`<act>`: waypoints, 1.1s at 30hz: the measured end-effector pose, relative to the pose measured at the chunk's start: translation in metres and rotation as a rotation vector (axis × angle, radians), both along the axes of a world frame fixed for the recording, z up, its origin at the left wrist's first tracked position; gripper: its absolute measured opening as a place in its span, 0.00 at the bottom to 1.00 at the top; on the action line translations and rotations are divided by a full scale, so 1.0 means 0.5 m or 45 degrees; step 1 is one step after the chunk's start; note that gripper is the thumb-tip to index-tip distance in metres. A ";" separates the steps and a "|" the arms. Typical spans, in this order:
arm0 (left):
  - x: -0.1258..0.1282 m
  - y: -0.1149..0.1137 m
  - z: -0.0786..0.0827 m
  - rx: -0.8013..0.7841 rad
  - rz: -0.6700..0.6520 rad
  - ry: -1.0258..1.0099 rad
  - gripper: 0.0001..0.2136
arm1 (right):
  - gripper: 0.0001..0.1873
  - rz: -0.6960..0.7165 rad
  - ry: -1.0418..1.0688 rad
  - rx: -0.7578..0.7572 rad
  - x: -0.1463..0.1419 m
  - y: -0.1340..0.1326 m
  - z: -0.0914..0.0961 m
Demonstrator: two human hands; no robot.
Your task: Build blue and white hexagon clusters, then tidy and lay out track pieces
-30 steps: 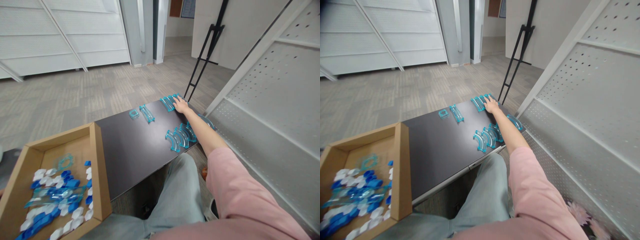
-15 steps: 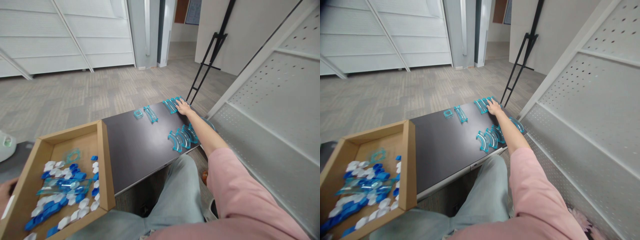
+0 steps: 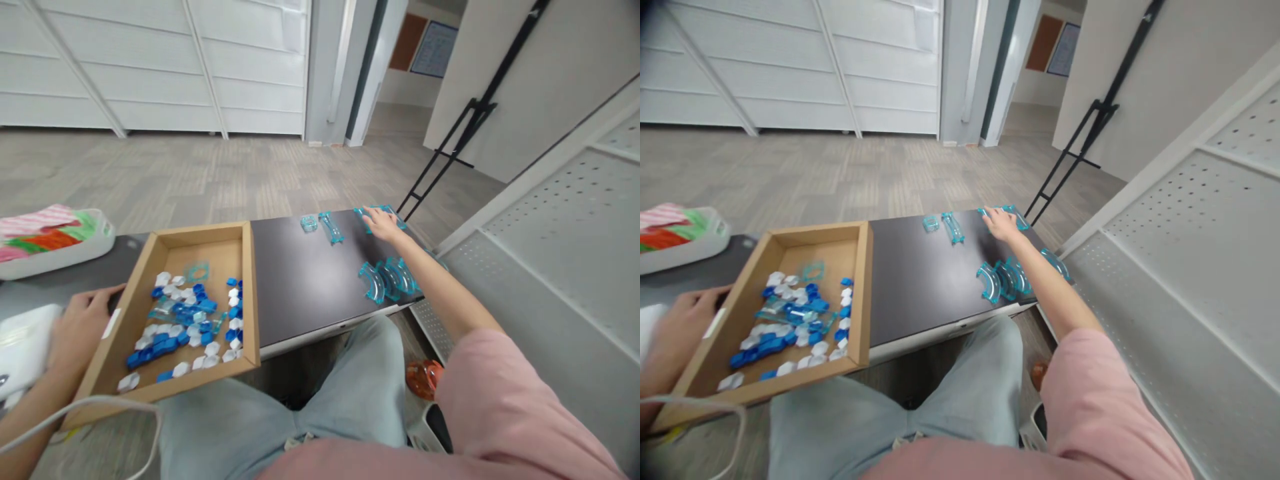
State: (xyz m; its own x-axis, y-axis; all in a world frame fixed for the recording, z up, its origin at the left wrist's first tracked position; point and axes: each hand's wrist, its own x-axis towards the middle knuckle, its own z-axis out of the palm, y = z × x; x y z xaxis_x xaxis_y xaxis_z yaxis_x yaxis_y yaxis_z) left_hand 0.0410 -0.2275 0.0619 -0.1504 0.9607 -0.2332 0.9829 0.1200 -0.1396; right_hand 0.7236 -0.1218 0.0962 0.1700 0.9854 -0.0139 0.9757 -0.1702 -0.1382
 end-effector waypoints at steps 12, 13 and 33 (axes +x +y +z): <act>-0.025 -0.001 -0.030 0.367 0.118 -0.406 0.32 | 0.22 1.413 0.379 0.038 -0.649 -0.167 0.015; -0.027 -0.001 -0.032 0.387 0.119 -0.423 0.31 | 0.23 1.416 0.360 0.014 -0.688 -0.176 0.001; -0.025 -0.002 -0.024 0.350 0.075 -0.517 0.38 | 0.34 0.968 0.820 0.244 -0.641 -0.194 -0.018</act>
